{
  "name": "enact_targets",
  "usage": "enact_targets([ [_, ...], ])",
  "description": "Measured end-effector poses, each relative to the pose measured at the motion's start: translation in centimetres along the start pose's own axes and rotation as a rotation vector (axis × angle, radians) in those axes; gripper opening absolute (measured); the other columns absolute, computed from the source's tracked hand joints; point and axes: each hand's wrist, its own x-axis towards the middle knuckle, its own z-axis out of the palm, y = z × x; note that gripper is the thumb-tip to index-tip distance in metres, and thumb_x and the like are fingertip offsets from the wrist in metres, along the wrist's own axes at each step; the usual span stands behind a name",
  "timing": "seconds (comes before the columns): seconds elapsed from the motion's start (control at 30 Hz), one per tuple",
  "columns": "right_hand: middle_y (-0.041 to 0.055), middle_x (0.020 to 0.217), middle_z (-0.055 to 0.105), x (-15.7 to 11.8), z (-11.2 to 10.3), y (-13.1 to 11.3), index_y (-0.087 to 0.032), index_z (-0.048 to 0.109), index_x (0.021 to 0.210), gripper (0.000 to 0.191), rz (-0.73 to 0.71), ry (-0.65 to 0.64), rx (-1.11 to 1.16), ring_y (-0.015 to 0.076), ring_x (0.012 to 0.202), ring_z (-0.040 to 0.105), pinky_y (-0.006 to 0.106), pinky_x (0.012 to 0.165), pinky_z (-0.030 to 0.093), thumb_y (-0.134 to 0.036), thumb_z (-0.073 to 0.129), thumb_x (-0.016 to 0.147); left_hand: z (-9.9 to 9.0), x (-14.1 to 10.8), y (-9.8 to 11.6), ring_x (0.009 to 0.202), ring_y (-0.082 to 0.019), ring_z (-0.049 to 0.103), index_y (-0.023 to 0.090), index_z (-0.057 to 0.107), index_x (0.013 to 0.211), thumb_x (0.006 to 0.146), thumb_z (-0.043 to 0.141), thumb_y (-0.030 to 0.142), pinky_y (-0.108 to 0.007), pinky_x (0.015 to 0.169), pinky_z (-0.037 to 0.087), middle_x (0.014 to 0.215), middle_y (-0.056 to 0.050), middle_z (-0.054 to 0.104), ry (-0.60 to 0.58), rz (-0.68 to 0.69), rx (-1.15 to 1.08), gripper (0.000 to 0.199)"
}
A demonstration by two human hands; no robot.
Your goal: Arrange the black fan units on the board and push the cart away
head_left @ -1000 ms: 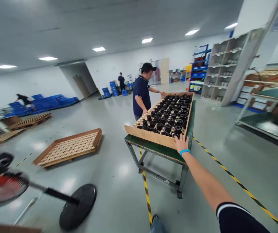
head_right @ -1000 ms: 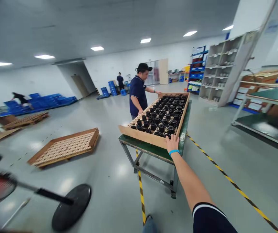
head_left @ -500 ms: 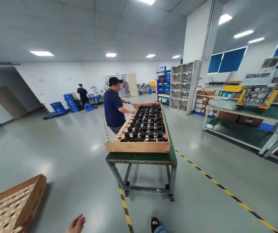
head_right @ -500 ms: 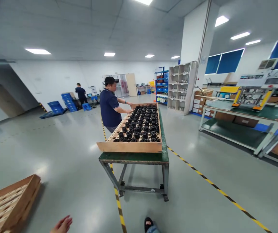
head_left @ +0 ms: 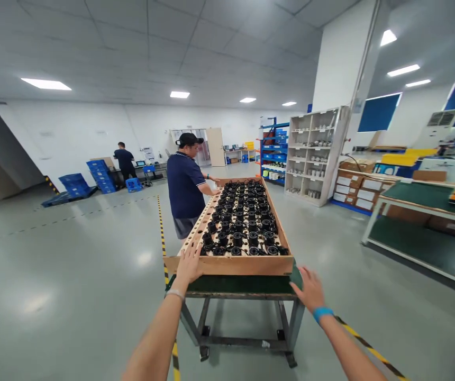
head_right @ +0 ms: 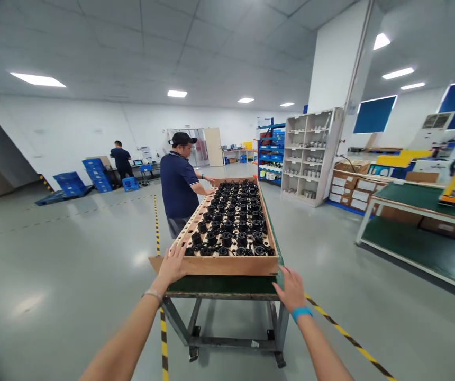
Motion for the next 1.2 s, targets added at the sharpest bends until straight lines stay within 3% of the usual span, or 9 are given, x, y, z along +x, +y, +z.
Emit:
enact_targets([
  [0.1,0.0135,0.119,0.058,7.8,4.8,-1.8,-0.016,0.058,0.116,0.055,-0.095,-0.196,-0.013,0.0294,0.112,0.052,0.045,0.094,0.041,-0.037,0.075,0.068,1.8,4.7,-2.3,0.12,-0.03,0.048,0.017,0.058,0.117,0.061,0.076,0.03,-0.04,0.105,0.031,0.12,-0.012,0.06,-0.126,0.057,-0.021,0.061],
  [0.17,0.0103,0.095,0.067,11.9,7.7,-2.6,-0.016,0.065,0.099,0.046,-0.138,-0.315,-0.018,0.0281,0.095,0.06,0.039,0.081,0.046,-0.031,0.08,0.058,4.1,6.6,-3.0,0.103,-0.026,0.058,0.017,0.062,0.106,0.07,0.069,0.029,-0.038,0.095,0.039,0.103,-0.009,0.065,-0.116,0.019,-0.014,0.039],
  [0.3,0.0046,0.086,0.067,15.9,11.2,-2.5,-0.021,0.065,0.083,0.023,-0.144,-0.45,-0.023,0.024,0.085,0.063,0.032,0.07,0.045,-0.028,0.075,0.064,8.4,9.9,-4.8,0.105,-0.026,0.056,0.02,0.06,0.108,0.076,0.064,0.025,-0.039,0.092,0.038,0.107,-0.007,0.063,-0.069,-0.004,-0.006,0.032],
  [0.43,0.0062,0.09,0.067,20.3,13.9,-1.6,-0.021,0.064,0.084,0.021,-0.079,-0.537,-0.064,0.0245,0.088,0.063,0.033,0.072,0.042,-0.028,0.072,0.066,10.6,14.9,-6.3,0.099,-0.025,0.056,0.021,0.062,0.104,0.077,0.065,0.029,-0.04,0.089,0.038,0.1,-0.006,0.063,-0.02,-0.005,-0.02,0.029],
  [0.6,0.0094,0.093,0.068,29.3,19.4,0.2,-0.018,0.063,0.08,0.02,-0.039,-0.552,-0.116,0.0272,0.093,0.061,0.035,0.075,0.038,-0.029,0.072,0.066,13.0,23.3,-6.7,0.097,-0.024,0.056,0.019,0.063,0.1,0.076,0.066,0.027,-0.04,0.091,0.039,0.095,-0.005,0.062,0.049,-0.057,-0.025,0.026],
  [0.73,0.009,0.099,0.067,36.1,24.3,2.2,-0.018,0.063,0.086,0.023,-0.054,-0.529,-0.158,0.0261,0.097,0.059,0.034,0.077,0.037,-0.03,0.071,0.067,14.7,30.1,-6.0,0.104,-0.028,0.054,0.02,0.059,0.116,0.08,0.057,0.02,-0.059,0.103,0.028,0.1,-0.008,0.062,0.085,-0.189,0.061,0.036],
  [0.9,0.0111,0.103,0.068,44.5,29.8,4.8,-0.018,0.063,0.093,0.026,-0.109,-0.547,-0.223,0.0277,0.099,0.061,0.035,0.077,0.039,-0.031,0.067,0.071,17.0,39.2,-5.2,0.132,-0.036,0.034,0.016,0.052,0.129,0.087,0.04,0.011,-0.068,0.102,0.025,0.128,-0.02,0.051,-0.03,-0.299,0.179,0.044],
  [1.0,0.0117,0.101,0.07,50.0,33.3,6.3,-0.019,0.063,0.093,0.024,-0.148,-0.551,-0.239,0.0276,0.096,0.064,0.036,0.077,0.042,-0.037,0.058,0.079,19.1,45.1,-5.9,0.137,-0.035,0.027,0.019,0.049,0.133,0.088,0.033,0.008,-0.07,0.102,0.025,0.136,-0.019,0.046,-0.099,-0.353,0.178,0.049],
  [1.2,0.0156,0.101,0.07,59.5,40.7,7.7,-0.016,0.065,0.094,0.034,-0.165,-0.532,-0.205,0.0305,0.097,0.064,0.039,0.08,0.043,-0.045,0.052,0.082,24.5,54.9,-8.7,0.14,-0.035,0.02,0.022,0.045,0.136,0.089,0.03,0.007,-0.075,0.1,0.021,0.141,-0.017,0.043,-0.101,-0.369,0.167,0.052],
])
